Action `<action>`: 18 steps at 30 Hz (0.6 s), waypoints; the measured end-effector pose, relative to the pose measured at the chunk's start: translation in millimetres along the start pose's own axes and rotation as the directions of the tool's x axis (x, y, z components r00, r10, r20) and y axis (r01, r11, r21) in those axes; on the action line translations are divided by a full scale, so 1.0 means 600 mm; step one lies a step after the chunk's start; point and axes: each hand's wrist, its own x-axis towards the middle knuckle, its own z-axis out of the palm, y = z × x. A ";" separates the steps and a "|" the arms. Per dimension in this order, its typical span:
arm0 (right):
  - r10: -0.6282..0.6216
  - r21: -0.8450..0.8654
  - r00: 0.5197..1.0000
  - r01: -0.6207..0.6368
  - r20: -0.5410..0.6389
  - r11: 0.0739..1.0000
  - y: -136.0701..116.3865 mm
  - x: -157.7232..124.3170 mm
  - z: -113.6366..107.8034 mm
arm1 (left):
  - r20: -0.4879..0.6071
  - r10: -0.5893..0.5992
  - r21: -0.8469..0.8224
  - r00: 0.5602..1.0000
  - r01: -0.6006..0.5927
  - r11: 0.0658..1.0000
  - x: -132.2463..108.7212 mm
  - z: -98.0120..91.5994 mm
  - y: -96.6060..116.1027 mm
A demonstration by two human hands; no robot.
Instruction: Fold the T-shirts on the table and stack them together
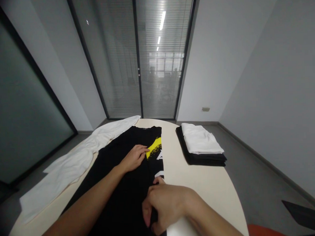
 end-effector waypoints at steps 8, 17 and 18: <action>-0.308 0.116 0.948 0.316 -0.084 0.942 -0.015 0.023 0.002 | 0.016 -0.077 -0.028 0.997 0.077 0.997 0.002 -0.001 -0.003; -0.329 -0.101 0.943 0.332 0.048 0.938 -0.006 0.053 0.045 | 0.028 -0.085 -0.012 0.996 0.086 0.996 0.002 -0.002 -0.002; -0.348 -0.080 0.936 0.352 0.059 0.933 -0.007 0.054 0.046 | 0.029 -0.084 -0.015 0.996 0.085 0.996 0.002 -0.002 -0.002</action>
